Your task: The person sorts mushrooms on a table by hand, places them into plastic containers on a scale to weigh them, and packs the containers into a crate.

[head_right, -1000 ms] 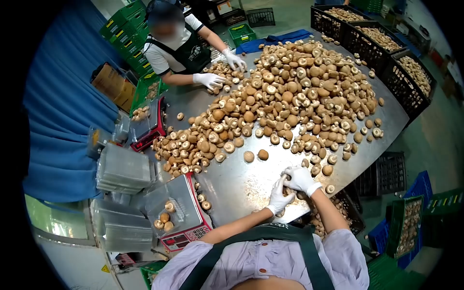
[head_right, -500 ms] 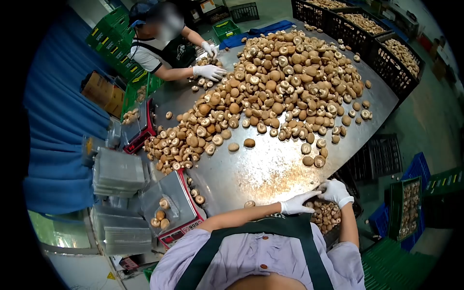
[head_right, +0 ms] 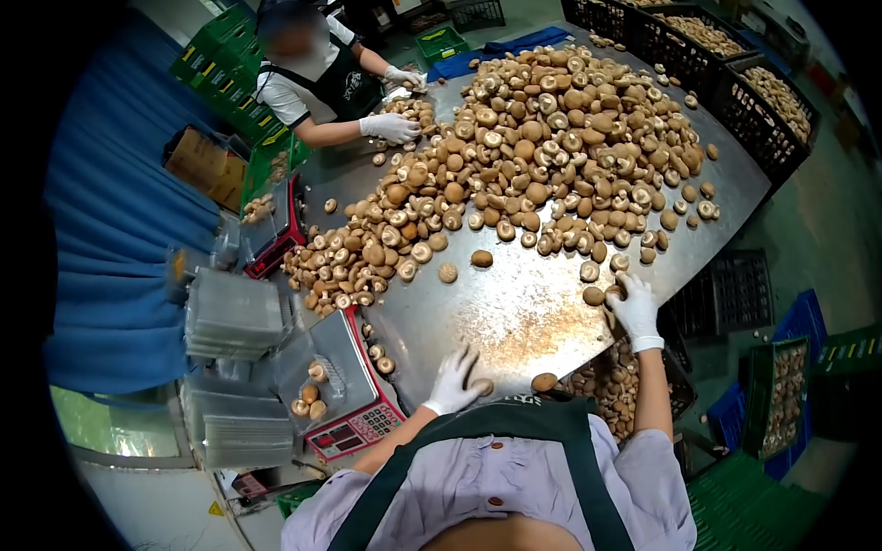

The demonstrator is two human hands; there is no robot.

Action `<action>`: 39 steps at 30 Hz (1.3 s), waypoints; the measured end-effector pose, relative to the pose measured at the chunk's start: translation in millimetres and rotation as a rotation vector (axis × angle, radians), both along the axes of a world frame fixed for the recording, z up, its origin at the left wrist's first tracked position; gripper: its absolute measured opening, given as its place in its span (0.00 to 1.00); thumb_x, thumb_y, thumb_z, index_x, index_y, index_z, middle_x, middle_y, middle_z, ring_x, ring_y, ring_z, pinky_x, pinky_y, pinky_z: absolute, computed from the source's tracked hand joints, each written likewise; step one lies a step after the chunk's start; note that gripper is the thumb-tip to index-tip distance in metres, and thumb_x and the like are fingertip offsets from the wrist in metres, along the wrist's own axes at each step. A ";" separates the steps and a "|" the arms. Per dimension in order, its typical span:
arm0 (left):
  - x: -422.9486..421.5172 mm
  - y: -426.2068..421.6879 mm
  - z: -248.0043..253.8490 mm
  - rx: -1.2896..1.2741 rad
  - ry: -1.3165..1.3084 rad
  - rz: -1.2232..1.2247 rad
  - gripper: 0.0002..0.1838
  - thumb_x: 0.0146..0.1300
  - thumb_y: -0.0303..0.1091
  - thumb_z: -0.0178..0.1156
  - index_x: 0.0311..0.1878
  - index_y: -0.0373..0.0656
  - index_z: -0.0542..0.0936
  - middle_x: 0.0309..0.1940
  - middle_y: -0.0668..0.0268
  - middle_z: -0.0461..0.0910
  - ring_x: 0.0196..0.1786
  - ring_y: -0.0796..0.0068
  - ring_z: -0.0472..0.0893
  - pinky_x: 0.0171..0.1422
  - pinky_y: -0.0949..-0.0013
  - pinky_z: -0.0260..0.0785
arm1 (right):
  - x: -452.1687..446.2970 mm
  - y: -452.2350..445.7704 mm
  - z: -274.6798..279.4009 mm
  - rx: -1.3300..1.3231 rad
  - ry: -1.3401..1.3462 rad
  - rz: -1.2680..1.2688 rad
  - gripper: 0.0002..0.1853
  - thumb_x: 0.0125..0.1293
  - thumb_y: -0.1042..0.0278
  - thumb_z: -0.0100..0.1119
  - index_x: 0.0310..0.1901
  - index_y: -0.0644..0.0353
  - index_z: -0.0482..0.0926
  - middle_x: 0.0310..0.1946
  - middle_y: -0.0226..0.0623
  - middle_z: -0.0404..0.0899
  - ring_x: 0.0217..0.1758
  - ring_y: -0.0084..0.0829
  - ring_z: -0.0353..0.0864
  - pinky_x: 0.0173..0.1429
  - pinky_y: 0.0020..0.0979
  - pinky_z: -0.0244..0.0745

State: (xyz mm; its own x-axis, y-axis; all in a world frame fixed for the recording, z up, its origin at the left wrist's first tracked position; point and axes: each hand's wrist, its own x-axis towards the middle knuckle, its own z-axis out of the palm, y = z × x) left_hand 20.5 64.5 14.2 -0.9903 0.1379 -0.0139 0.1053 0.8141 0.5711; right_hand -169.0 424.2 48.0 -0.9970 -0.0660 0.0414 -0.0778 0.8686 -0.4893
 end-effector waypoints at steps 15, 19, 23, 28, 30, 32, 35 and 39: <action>-60.4 68.9 20.4 0.005 -0.129 -0.631 0.39 0.56 0.56 0.60 0.70 0.56 0.61 0.47 0.62 0.74 0.34 0.60 0.81 0.35 0.61 0.74 | 28.1 -32.4 -13.8 -0.022 0.206 0.101 0.30 0.48 0.60 0.70 0.55 0.57 0.74 0.57 0.41 0.71 0.51 0.46 0.71 0.55 0.39 0.71; -80.3 105.5 27.5 -0.161 -0.212 -0.810 0.36 0.54 0.56 0.61 0.66 0.59 0.66 0.45 0.58 0.74 0.33 0.56 0.81 0.36 0.59 0.74 | 35.8 -32.9 -8.7 -0.060 0.227 -0.027 0.29 0.50 0.66 0.68 0.56 0.58 0.73 0.60 0.45 0.69 0.53 0.47 0.71 0.58 0.40 0.70; -81.0 121.0 15.5 -0.083 -0.264 -0.761 0.31 0.53 0.51 0.61 0.62 0.56 0.72 0.42 0.55 0.75 0.36 0.54 0.80 0.41 0.57 0.74 | 41.3 -17.3 -24.3 -0.082 0.248 -0.104 0.29 0.50 0.67 0.67 0.57 0.57 0.73 0.62 0.44 0.68 0.55 0.48 0.71 0.60 0.40 0.69; -92.3 95.7 -16.8 0.372 -0.213 -0.261 0.26 0.55 0.43 0.62 0.58 0.50 0.76 0.42 0.54 0.80 0.45 0.56 0.80 0.52 0.61 0.72 | 59.9 2.0 -37.9 -0.093 0.266 -0.154 0.28 0.53 0.69 0.63 0.59 0.54 0.73 0.59 0.45 0.72 0.56 0.49 0.71 0.63 0.40 0.67; -97.3 82.9 -6.1 0.455 -0.296 -0.047 0.24 0.55 0.39 0.63 0.57 0.49 0.77 0.38 0.56 0.79 0.41 0.58 0.80 0.47 0.61 0.73 | 68.2 11.7 -52.0 -0.102 0.264 -0.200 0.24 0.54 0.66 0.63 0.55 0.57 0.76 0.57 0.46 0.74 0.55 0.48 0.72 0.61 0.40 0.69; -99.8 71.2 -16.3 0.257 0.068 -0.033 0.23 0.54 0.36 0.62 0.56 0.49 0.77 0.41 0.57 0.77 0.41 0.57 0.79 0.46 0.61 0.73 | 75.6 12.6 -49.6 -0.102 0.241 -0.241 0.22 0.54 0.64 0.63 0.53 0.57 0.77 0.57 0.42 0.75 0.54 0.45 0.73 0.58 0.39 0.71; -94.4 64.1 -22.8 0.119 0.249 0.012 0.23 0.54 0.34 0.60 0.57 0.50 0.76 0.45 0.59 0.76 0.45 0.56 0.78 0.48 0.60 0.73 | 81.6 11.0 -45.6 -0.136 0.181 -0.310 0.23 0.54 0.65 0.63 0.53 0.57 0.76 0.57 0.40 0.74 0.54 0.44 0.73 0.58 0.38 0.71; -87.7 61.1 -36.7 0.062 0.350 -0.046 0.27 0.54 0.35 0.61 0.60 0.44 0.73 0.49 0.54 0.75 0.49 0.54 0.76 0.54 0.58 0.70 | 80.1 4.2 -41.0 -0.158 0.219 -0.333 0.23 0.53 0.65 0.63 0.53 0.57 0.76 0.54 0.39 0.76 0.53 0.43 0.74 0.58 0.37 0.72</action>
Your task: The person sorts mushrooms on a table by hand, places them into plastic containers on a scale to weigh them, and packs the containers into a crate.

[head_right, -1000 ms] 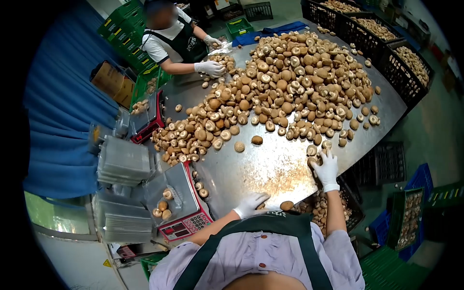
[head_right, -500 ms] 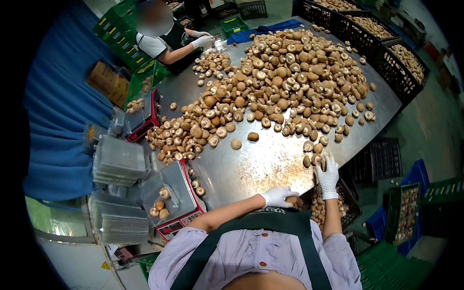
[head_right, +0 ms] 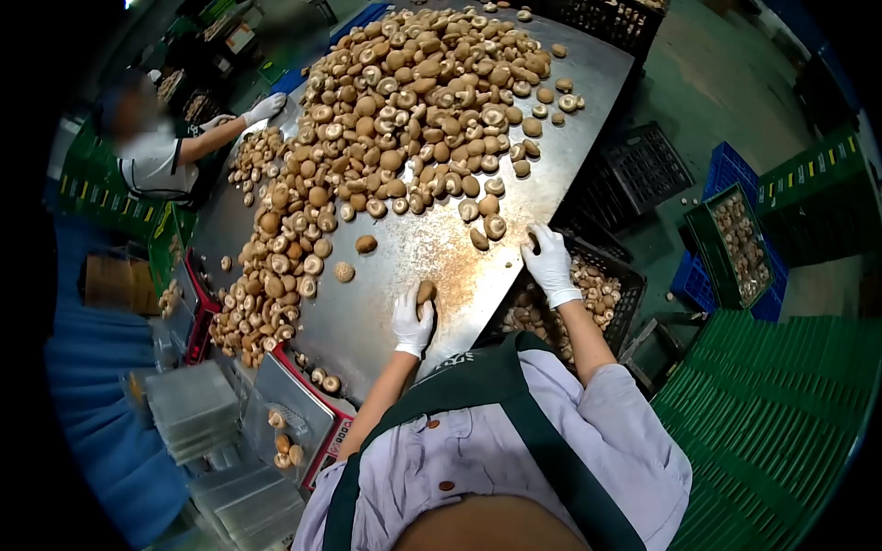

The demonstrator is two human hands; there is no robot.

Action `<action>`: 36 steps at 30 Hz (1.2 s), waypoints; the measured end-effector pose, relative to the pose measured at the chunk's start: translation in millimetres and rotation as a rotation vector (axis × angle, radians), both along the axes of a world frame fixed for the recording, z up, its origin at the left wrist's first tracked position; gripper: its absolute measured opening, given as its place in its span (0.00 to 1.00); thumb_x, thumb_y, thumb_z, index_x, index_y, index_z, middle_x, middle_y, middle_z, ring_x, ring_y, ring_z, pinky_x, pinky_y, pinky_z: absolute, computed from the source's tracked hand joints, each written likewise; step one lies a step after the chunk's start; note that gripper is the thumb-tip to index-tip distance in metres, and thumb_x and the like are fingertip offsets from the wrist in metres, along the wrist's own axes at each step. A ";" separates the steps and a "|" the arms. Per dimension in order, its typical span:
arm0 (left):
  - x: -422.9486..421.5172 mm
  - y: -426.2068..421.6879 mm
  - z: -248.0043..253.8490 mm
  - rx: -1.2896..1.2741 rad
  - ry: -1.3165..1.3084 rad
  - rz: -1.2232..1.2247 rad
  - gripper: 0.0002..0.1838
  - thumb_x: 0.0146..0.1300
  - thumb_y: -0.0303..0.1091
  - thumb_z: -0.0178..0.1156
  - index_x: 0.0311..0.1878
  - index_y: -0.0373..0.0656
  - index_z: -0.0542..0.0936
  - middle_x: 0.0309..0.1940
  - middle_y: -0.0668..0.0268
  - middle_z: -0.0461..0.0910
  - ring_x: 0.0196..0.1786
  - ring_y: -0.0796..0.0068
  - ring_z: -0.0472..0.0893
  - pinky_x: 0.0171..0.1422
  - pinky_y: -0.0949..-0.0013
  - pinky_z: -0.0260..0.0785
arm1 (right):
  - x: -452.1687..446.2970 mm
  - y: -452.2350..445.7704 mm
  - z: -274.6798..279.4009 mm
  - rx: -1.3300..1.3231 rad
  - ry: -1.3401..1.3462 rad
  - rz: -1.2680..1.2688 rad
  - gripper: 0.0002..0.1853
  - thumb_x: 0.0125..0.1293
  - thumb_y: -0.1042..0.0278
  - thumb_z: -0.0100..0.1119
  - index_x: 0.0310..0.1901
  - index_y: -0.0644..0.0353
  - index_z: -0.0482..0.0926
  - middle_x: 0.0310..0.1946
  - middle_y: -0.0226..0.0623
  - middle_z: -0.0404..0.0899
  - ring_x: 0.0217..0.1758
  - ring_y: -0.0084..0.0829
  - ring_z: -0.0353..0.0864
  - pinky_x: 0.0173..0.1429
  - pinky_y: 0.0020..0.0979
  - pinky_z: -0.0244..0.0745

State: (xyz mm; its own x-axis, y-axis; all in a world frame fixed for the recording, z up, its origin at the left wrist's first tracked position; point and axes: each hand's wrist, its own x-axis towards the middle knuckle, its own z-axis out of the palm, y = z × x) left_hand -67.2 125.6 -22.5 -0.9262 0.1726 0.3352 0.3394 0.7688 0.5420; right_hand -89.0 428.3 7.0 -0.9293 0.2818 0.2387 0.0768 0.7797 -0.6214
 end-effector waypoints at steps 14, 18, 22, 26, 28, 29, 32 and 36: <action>4.1 7.4 16.3 -0.146 0.090 -0.113 0.26 0.50 0.40 0.65 0.56 0.53 0.78 0.40 0.63 0.77 0.39 0.61 0.77 0.41 0.60 0.72 | -86.4 -82.5 -1.7 0.274 -0.035 0.163 0.38 0.48 0.47 0.67 0.63 0.46 0.69 0.65 0.52 0.62 0.52 0.50 0.72 0.52 0.44 0.73; 0.6 9.8 12.4 -0.154 0.067 -0.110 0.23 0.51 0.40 0.65 0.54 0.54 0.79 0.36 0.66 0.78 0.35 0.65 0.79 0.37 0.62 0.73 | -72.9 -102.6 15.9 0.360 -0.016 0.243 0.36 0.49 0.57 0.66 0.64 0.44 0.67 0.65 0.57 0.59 0.49 0.49 0.74 0.46 0.45 0.73; -4.8 21.8 18.4 0.040 -0.165 0.002 0.21 0.54 0.42 0.64 0.54 0.55 0.79 0.35 0.65 0.77 0.36 0.64 0.79 0.39 0.63 0.73 | -68.8 -88.2 0.9 0.128 -0.049 0.115 0.36 0.52 0.61 0.61 0.65 0.52 0.64 0.57 0.48 0.71 0.43 0.46 0.78 0.45 0.42 0.76; -20.3 33.7 10.0 0.216 -0.276 0.122 0.21 0.56 0.44 0.62 0.55 0.55 0.78 0.36 0.60 0.76 0.37 0.59 0.79 0.44 0.61 0.73 | -57.7 -71.0 -9.0 0.069 0.004 0.149 0.36 0.53 0.60 0.60 0.65 0.56 0.65 0.48 0.41 0.79 0.43 0.43 0.80 0.44 0.40 0.77; -26.4 43.2 13.3 0.190 -0.282 0.112 0.21 0.56 0.43 0.62 0.55 0.55 0.78 0.36 0.60 0.76 0.38 0.59 0.79 0.44 0.60 0.73 | -43.2 -69.9 5.8 0.069 0.006 0.177 0.33 0.52 0.60 0.62 0.62 0.53 0.68 0.43 0.45 0.80 0.42 0.45 0.81 0.44 0.40 0.77; -28.5 48.7 14.8 0.163 -0.284 0.102 0.21 0.56 0.43 0.61 0.55 0.56 0.78 0.37 0.59 0.76 0.38 0.59 0.79 0.44 0.60 0.73 | -36.8 -69.5 14.1 0.071 0.000 0.176 0.33 0.52 0.60 0.62 0.62 0.53 0.68 0.43 0.45 0.80 0.42 0.45 0.81 0.44 0.40 0.77; -28.0 69.9 19.4 0.182 -0.319 -0.001 0.21 0.57 0.41 0.59 0.56 0.56 0.76 0.40 0.58 0.76 0.41 0.54 0.79 0.47 0.58 0.73 | -20.4 -71.3 8.2 0.071 -0.176 0.186 0.33 0.48 0.58 0.64 0.59 0.53 0.71 0.36 0.49 0.81 0.37 0.47 0.82 0.40 0.42 0.77; -35.7 88.1 14.5 0.172 -0.373 -0.032 0.21 0.58 0.38 0.57 0.57 0.55 0.74 0.44 0.56 0.75 0.44 0.51 0.78 0.48 0.55 0.73 | -14.3 -63.5 17.6 -0.003 -0.184 0.081 0.30 0.48 0.57 0.64 0.56 0.50 0.74 0.31 0.46 0.83 0.35 0.48 0.83 0.39 0.41 0.78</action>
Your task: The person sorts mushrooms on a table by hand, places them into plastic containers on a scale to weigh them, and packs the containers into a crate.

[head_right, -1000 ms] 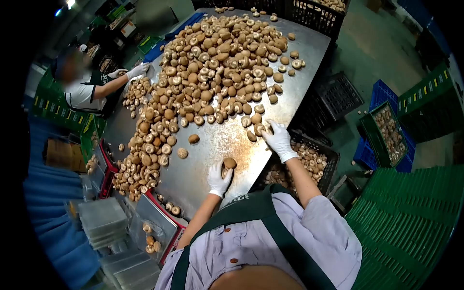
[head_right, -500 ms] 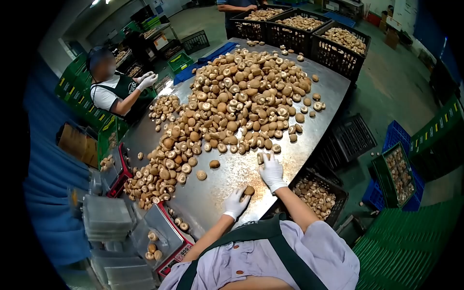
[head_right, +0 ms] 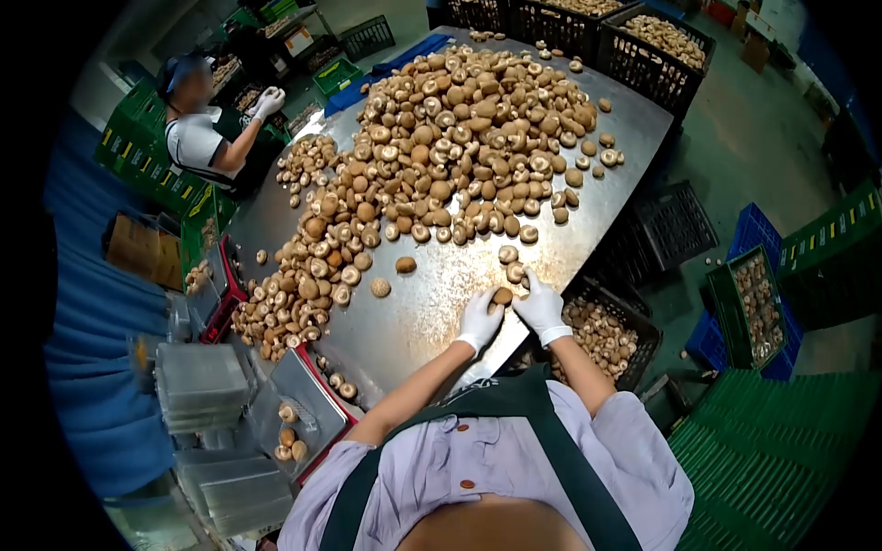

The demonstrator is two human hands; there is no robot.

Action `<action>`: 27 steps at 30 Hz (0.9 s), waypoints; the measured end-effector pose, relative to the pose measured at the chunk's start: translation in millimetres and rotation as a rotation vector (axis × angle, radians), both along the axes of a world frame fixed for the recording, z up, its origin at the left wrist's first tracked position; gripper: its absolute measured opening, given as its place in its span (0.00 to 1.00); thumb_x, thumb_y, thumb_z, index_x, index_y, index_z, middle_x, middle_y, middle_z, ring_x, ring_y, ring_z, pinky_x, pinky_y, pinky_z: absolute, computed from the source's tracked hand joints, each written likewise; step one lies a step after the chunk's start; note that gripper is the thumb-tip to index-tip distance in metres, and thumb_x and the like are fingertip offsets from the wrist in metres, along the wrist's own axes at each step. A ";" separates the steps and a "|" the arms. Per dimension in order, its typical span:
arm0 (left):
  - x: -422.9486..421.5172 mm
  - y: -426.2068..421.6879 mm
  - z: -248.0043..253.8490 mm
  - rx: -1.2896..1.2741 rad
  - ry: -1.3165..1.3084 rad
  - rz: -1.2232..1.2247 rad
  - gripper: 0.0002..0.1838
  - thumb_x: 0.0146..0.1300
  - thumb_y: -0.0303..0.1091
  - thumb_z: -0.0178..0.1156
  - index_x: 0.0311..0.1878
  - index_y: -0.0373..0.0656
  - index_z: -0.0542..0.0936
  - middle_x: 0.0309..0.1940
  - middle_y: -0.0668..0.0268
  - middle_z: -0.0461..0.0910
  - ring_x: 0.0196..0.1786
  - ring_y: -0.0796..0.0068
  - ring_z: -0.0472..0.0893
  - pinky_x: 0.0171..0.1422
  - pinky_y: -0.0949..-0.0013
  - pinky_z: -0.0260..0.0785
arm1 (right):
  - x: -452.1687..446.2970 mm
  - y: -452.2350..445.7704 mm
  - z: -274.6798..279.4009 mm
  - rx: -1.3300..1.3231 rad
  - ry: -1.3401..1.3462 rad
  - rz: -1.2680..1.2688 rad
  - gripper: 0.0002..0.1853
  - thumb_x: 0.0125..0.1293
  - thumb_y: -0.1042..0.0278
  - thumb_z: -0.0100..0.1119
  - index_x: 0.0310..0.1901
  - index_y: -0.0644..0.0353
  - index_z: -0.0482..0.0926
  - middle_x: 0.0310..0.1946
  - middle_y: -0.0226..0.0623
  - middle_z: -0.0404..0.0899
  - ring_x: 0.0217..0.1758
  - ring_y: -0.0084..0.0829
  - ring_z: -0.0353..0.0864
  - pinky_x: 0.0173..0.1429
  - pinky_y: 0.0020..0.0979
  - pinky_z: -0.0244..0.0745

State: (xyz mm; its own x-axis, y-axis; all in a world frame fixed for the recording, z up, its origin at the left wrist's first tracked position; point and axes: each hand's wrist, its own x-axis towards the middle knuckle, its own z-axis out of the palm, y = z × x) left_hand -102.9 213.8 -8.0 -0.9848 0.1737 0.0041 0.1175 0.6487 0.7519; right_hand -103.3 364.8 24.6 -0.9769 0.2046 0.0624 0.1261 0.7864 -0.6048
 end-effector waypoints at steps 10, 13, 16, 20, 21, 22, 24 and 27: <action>1.2 38.6 15.5 -0.002 -0.129 -0.149 0.27 0.56 0.35 0.59 0.62 0.53 0.70 0.49 0.52 0.73 0.48 0.47 0.77 0.53 0.56 0.71 | 22.0 40.6 -1.8 -0.007 -0.023 0.027 0.29 0.51 0.62 0.62 0.58 0.47 0.72 0.39 0.31 0.85 0.39 0.40 0.83 0.43 0.37 0.79; 6.2 46.7 12.4 0.056 -0.083 -0.214 0.28 0.55 0.34 0.59 0.63 0.51 0.69 0.51 0.52 0.73 0.50 0.47 0.76 0.54 0.56 0.71 | 31.8 53.6 -9.5 0.007 -0.018 0.009 0.30 0.50 0.61 0.63 0.59 0.48 0.73 0.36 0.47 0.81 0.37 0.47 0.82 0.43 0.40 0.79; 7.8 53.5 6.8 0.184 -0.001 -0.356 0.32 0.54 0.30 0.60 0.65 0.47 0.68 0.59 0.53 0.70 0.58 0.53 0.73 0.62 0.63 0.67 | 43.4 65.6 -1.0 0.106 -0.069 0.025 0.29 0.50 0.61 0.63 0.58 0.47 0.74 0.38 0.49 0.80 0.38 0.48 0.81 0.44 0.42 0.78; 12.9 62.3 8.5 0.341 -0.205 -0.637 0.35 0.55 0.29 0.60 0.68 0.49 0.64 0.70 0.55 0.60 0.69 0.57 0.64 0.70 0.69 0.58 | 57.2 89.5 21.2 0.121 -0.300 0.021 0.23 0.52 0.62 0.60 0.53 0.49 0.78 0.52 0.36 0.79 0.50 0.43 0.77 0.55 0.41 0.74; 16.3 63.3 21.5 0.386 -0.315 -0.628 0.34 0.56 0.30 0.60 0.68 0.49 0.65 0.70 0.55 0.60 0.69 0.57 0.63 0.70 0.68 0.58 | 60.5 101.2 4.8 0.175 -0.317 0.023 0.23 0.53 0.61 0.60 0.53 0.49 0.79 0.54 0.36 0.78 0.52 0.43 0.76 0.57 0.40 0.73; 18.7 63.6 32.6 0.431 -0.422 -0.617 0.33 0.56 0.30 0.60 0.68 0.49 0.66 0.70 0.55 0.60 0.70 0.56 0.63 0.71 0.68 0.57 | 62.5 112.2 -3.5 0.230 -0.332 0.025 0.22 0.53 0.61 0.60 0.53 0.50 0.80 0.57 0.36 0.76 0.55 0.42 0.75 0.59 0.40 0.72; 16.3 59.8 28.3 0.372 -0.303 -0.590 0.31 0.57 0.31 0.59 0.66 0.48 0.67 0.69 0.55 0.61 0.69 0.56 0.64 0.70 0.67 0.59 | 61.1 126.2 -11.3 0.209 -0.408 -0.076 0.20 0.56 0.61 0.59 0.52 0.51 0.80 0.59 0.37 0.75 0.57 0.41 0.74 0.60 0.38 0.72; 7.2 47.5 23.0 0.292 0.014 -0.400 0.19 0.59 0.31 0.55 0.55 0.43 0.77 0.59 0.53 0.72 0.59 0.53 0.73 0.63 0.64 0.66 | 47.6 122.4 -7.7 0.031 -0.288 -0.148 0.18 0.57 0.60 0.59 0.50 0.51 0.81 0.49 0.45 0.79 0.50 0.44 0.78 0.55 0.39 0.75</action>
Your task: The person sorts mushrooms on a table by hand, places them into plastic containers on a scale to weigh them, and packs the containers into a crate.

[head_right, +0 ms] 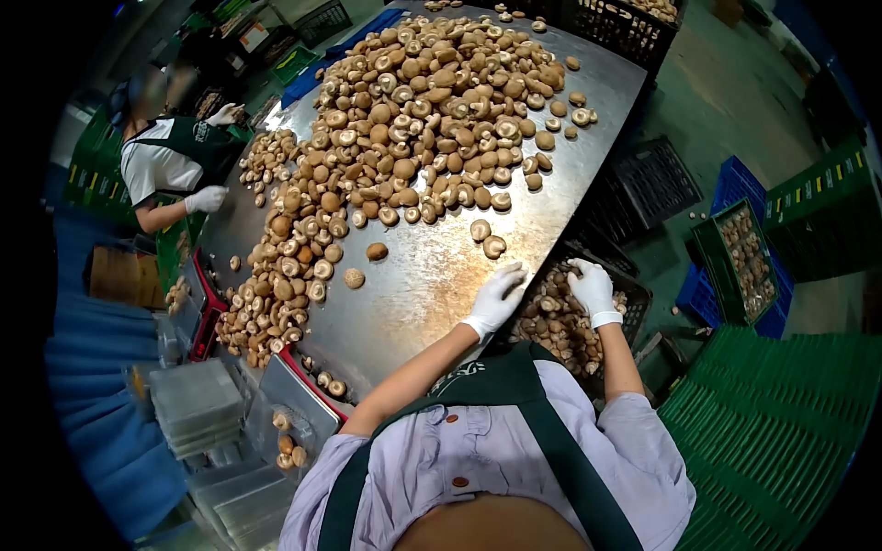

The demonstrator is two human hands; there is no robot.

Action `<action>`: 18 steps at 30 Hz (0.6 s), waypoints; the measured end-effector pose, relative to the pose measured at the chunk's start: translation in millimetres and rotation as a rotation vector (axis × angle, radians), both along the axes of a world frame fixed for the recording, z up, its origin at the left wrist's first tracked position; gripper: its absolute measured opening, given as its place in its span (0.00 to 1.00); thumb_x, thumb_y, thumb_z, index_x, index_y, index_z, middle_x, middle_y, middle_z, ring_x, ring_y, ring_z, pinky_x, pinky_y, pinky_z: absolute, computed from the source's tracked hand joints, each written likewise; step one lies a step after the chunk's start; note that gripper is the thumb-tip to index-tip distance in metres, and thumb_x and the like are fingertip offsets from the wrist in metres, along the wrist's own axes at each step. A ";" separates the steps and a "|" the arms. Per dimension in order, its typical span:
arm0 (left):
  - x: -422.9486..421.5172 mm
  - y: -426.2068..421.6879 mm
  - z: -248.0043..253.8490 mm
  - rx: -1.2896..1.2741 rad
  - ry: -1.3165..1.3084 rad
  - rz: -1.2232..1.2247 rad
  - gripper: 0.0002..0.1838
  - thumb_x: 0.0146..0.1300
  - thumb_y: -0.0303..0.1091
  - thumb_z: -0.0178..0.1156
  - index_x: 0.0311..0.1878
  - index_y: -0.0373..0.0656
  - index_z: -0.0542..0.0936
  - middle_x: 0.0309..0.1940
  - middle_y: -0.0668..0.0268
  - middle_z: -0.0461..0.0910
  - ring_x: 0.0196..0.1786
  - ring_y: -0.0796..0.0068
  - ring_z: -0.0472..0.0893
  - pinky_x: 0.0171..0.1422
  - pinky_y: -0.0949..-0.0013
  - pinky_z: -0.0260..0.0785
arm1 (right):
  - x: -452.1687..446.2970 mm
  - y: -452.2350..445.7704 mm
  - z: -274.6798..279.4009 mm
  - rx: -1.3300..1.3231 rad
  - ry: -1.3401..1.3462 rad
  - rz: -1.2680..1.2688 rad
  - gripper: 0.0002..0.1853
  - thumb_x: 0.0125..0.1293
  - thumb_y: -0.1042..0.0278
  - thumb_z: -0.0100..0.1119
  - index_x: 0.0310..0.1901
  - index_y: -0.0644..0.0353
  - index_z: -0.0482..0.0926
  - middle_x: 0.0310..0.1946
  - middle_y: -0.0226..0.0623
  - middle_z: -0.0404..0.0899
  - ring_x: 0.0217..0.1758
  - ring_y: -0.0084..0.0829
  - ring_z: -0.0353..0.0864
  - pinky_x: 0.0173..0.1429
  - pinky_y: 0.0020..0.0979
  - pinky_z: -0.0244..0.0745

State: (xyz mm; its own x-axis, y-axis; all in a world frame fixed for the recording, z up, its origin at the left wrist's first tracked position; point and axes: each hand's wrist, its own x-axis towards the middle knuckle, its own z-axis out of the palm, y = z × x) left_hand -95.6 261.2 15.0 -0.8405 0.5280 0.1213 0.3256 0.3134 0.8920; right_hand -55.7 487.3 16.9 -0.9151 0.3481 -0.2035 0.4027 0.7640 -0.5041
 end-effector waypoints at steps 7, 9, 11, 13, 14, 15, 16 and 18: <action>-18.7 -74.8 -14.6 -0.129 0.254 0.420 0.12 0.58 0.28 0.56 0.46 0.40 0.80 0.52 0.55 0.77 0.55 0.55 0.76 0.60 0.63 0.68 | -69.4 -97.2 23.7 -0.007 0.265 0.209 0.18 0.56 0.62 0.60 0.50 0.52 0.79 0.39 0.45 0.81 0.47 0.46 0.77 0.53 0.38 0.73; -17.7 -106.4 -27.4 -0.229 0.297 0.508 0.15 0.57 0.29 0.57 0.49 0.43 0.79 0.55 0.53 0.74 0.58 0.53 0.73 0.63 0.58 0.63 | -96.7 -121.4 21.5 -0.140 0.328 0.374 0.20 0.56 0.64 0.59 0.52 0.53 0.77 0.42 0.41 0.80 0.49 0.45 0.75 0.55 0.38 0.72; -10.6 -135.4 -32.3 -0.377 0.335 0.615 0.17 0.56 0.31 0.57 0.50 0.45 0.78 0.59 0.54 0.71 0.60 0.54 0.70 0.64 0.53 0.58 | -119.2 -147.0 14.6 -0.022 0.531 0.427 0.22 0.56 0.65 0.59 0.54 0.56 0.75 0.53 0.37 0.77 0.52 0.42 0.75 0.57 0.37 0.72; 1.4 -158.7 -34.9 -0.590 0.438 0.724 0.19 0.56 0.35 0.58 0.52 0.46 0.77 0.60 0.55 0.70 0.62 0.55 0.68 0.64 0.46 0.55 | -143.9 -166.9 26.0 -0.049 0.487 0.492 0.23 0.56 0.64 0.59 0.56 0.56 0.74 0.56 0.37 0.75 0.54 0.40 0.75 0.57 0.37 0.72; 7.4 -168.4 -40.3 -0.647 0.464 0.773 0.21 0.56 0.38 0.59 0.54 0.47 0.76 0.60 0.56 0.69 0.62 0.55 0.68 0.65 0.43 0.52 | -156.9 -176.1 26.8 -0.035 0.445 0.504 0.24 0.56 0.64 0.59 0.56 0.56 0.73 0.56 0.37 0.75 0.54 0.40 0.75 0.57 0.37 0.73; 16.1 -173.0 -41.7 -0.714 0.402 0.832 0.22 0.57 0.39 0.59 0.55 0.46 0.76 0.62 0.55 0.68 0.63 0.55 0.67 0.68 0.45 0.50 | -168.7 -185.6 26.8 -0.020 0.403 0.516 0.25 0.56 0.64 0.59 0.57 0.56 0.73 0.56 0.37 0.75 0.55 0.39 0.75 0.56 0.38 0.73; 17.3 -177.3 -47.3 -0.691 0.385 0.847 0.22 0.57 0.41 0.59 0.55 0.46 0.75 0.63 0.56 0.67 0.63 0.55 0.66 0.68 0.45 0.49 | -175.6 -194.5 39.8 0.023 0.286 0.523 0.26 0.57 0.62 0.59 0.58 0.56 0.71 0.55 0.39 0.76 0.55 0.40 0.75 0.56 0.38 0.73; 16.4 -179.0 -53.0 -0.718 0.346 0.858 0.24 0.58 0.43 0.58 0.57 0.46 0.74 0.64 0.57 0.66 0.65 0.56 0.64 0.69 0.44 0.49 | -195.5 -211.3 23.6 0.111 0.173 0.536 0.31 0.53 0.59 0.65 0.60 0.56 0.68 0.57 0.45 0.69 0.55 0.45 0.75 0.52 0.41 0.76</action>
State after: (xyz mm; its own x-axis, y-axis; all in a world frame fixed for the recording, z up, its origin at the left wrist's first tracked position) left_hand -79.2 82.2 -38.0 -0.9353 -0.1561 0.3175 -0.0470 0.9443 0.3259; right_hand -251.1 276.0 40.5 -0.9864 -0.1627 -0.0234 -0.1367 0.8909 -0.4332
